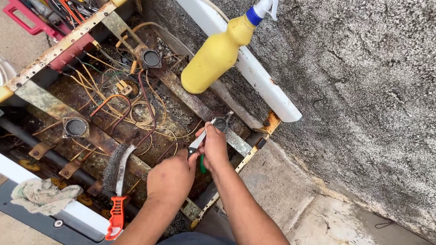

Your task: Disassembling and cleaning the internal components of a gas stove top using various hand tools and cleaning spray.

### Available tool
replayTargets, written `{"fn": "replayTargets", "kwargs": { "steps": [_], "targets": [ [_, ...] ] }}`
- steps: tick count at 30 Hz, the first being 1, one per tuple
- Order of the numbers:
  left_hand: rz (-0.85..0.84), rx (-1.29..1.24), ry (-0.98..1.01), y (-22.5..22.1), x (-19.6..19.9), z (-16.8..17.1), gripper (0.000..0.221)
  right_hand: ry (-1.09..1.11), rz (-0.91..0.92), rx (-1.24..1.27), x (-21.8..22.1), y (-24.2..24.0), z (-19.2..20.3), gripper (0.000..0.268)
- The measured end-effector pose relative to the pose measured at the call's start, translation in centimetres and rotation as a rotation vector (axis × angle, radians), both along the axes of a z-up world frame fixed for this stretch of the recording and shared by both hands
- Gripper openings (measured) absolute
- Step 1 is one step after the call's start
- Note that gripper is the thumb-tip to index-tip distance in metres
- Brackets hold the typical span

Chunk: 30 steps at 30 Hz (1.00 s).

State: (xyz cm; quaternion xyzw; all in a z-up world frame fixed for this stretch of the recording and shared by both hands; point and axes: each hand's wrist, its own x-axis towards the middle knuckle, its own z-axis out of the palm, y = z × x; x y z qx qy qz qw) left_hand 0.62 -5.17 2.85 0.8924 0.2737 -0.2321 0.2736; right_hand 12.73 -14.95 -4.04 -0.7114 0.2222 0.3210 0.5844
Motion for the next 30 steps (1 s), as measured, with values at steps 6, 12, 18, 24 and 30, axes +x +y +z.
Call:
{"fn": "replayTargets", "kwargs": {
  "steps": [6,12,18,24,30],
  "targets": [
    [-0.006,-0.093,0.21,0.9,-1.3,1.9,0.044,0.039,0.053,0.053,-2.3,-0.7,0.4,0.048],
    [-0.051,-0.078,0.176,2.6,0.8,3.1,0.043,0.011,-0.055,0.082,-1.1,0.2,0.2,0.049],
    [0.015,-0.144,0.152,2.4,1.4,0.8,0.055,-0.082,-0.202,0.113,-0.3,0.0,-4.8,0.05],
    [-0.131,0.051,0.094,2.9,1.1,1.7,0.045,0.047,-0.113,0.161,-0.6,0.3,-0.2,0.046],
    [-0.034,-0.07,0.239,2.4,-0.3,3.2,0.042,0.055,-0.009,0.108,-2.5,-0.1,1.0,0.045]
  ]
}}
